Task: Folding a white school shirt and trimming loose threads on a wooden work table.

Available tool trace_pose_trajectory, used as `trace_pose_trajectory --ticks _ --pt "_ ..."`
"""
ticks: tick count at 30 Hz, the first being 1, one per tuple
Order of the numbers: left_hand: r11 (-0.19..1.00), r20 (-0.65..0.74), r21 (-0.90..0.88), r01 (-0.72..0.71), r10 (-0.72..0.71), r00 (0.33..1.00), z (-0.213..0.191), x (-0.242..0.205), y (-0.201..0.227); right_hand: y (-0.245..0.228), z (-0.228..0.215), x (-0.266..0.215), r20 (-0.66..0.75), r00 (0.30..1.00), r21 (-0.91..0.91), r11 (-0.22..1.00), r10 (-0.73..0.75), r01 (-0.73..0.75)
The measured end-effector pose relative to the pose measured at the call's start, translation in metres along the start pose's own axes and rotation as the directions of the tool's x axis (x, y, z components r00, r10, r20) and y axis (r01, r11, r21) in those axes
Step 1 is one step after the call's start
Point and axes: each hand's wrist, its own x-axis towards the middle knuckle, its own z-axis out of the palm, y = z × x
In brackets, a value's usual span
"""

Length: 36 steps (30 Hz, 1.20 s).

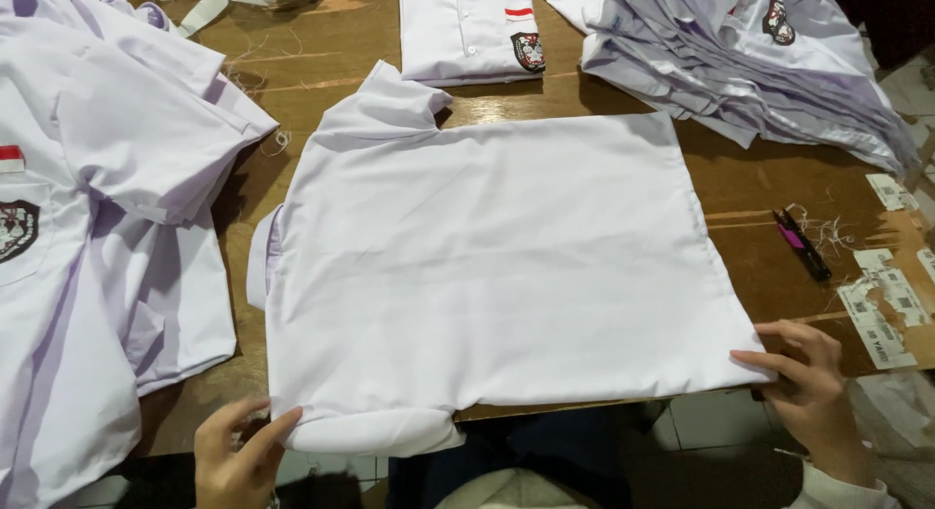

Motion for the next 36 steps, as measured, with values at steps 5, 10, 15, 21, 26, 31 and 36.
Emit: trace_pose_trajectory --ticks 5,10,15,21,26,31,36 --pt "0.978 0.013 -0.148 -0.151 0.154 0.988 -0.012 0.027 0.008 -0.015 -0.014 0.018 0.062 0.997 0.208 0.978 -0.043 0.029" --pt "0.938 0.049 -0.299 -0.175 0.199 0.979 -0.009 0.037 -0.002 -0.046 -0.023 0.035 0.076 0.985 0.326 0.93 0.155 -0.171" --pt "0.945 0.079 -0.301 -0.13 0.161 0.984 0.009 0.041 -0.03 0.001 -0.003 0.025 0.079 0.975 0.224 0.949 0.21 -0.223" --pt "0.994 0.139 -0.108 -0.026 0.04 0.989 0.043 0.049 -0.082 0.049 0.018 0.039 0.049 0.951 -0.003 0.952 0.306 -0.306" --pt "0.992 0.241 0.04 0.117 -0.123 0.963 0.066 0.068 -0.1 0.047 0.03 0.074 0.106 0.918 -0.225 0.909 0.381 -0.352" --pt "0.937 0.355 0.202 0.285 -0.342 0.87 0.064 0.094 -0.07 0.037 0.048 0.103 0.145 0.874 -0.432 0.824 0.464 -0.365" --pt "0.883 0.317 0.274 0.381 -0.457 0.831 0.062 0.107 -0.046 0.037 0.058 0.105 0.131 0.888 -0.507 0.8 0.44 -0.322"
